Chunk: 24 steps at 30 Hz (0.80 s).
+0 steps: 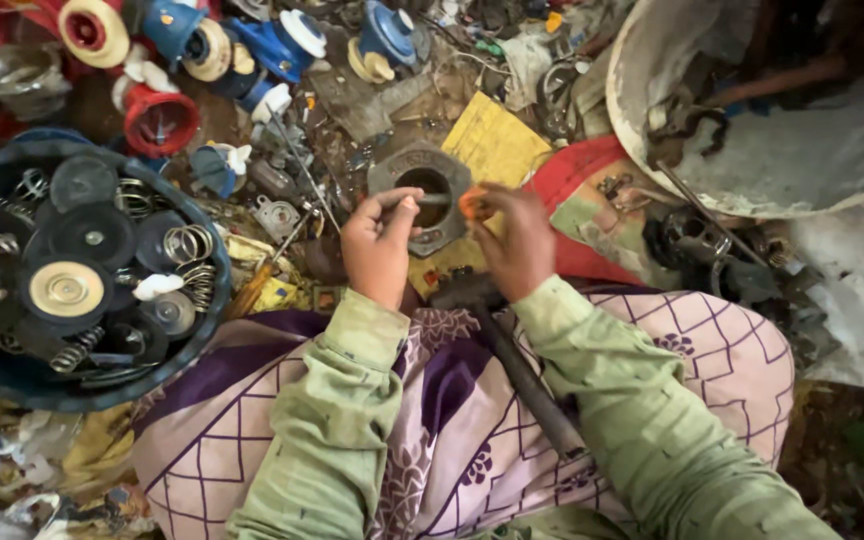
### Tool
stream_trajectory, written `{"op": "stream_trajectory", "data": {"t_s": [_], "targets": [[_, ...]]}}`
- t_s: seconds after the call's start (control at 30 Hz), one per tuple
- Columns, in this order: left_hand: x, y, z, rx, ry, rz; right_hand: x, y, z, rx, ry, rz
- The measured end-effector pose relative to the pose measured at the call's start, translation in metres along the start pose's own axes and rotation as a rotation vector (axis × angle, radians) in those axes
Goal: The person sits on the floor and repeatedly hammers a small orange plastic piece on a metal anvil, then uses pliers to pull and reshape it. The person continues to hammer and pull the piece, gradually elongating and thinning it.
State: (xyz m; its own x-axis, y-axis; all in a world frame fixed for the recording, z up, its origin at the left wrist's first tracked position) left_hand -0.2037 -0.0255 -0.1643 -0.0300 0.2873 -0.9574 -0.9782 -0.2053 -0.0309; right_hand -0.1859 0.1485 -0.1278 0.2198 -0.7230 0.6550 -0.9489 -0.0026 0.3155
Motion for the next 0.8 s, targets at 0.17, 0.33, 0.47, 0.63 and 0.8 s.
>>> {"op": "stream_trajectory", "data": {"t_s": [0.17,0.33,0.47,0.63,0.8], "targets": [[-0.002,-0.002,0.001,0.009,-0.015,-0.033,0.002,-0.002,0.001,0.010,0.006,-0.022],[0.001,-0.003,0.007,0.058,-0.015,-0.029,-0.001,-0.001,-0.006,-0.174,0.150,0.058],[0.006,-0.005,0.005,0.051,0.053,-0.028,-0.005,0.000,0.004,0.027,0.035,0.149],[-0.004,-0.008,0.011,0.130,0.254,0.248,-0.015,0.001,-0.005,-0.116,0.360,0.211],[-0.014,-0.020,0.014,0.227,0.491,0.187,-0.035,-0.009,0.008,0.187,1.532,0.663]]}}
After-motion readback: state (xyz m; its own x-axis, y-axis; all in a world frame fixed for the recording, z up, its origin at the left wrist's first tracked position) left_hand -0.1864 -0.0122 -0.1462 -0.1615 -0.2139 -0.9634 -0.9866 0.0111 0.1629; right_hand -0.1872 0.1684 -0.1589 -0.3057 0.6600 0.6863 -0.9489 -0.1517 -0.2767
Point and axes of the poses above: each hand's wrist, its own y-axis towards the middle knuckle, its own z-axis out of the palm, x = y × z, the point moved 4 cm from there along y, towards the middle knuckle, and after that the axes turned 6 degrees about z, right-handed, at the moved point
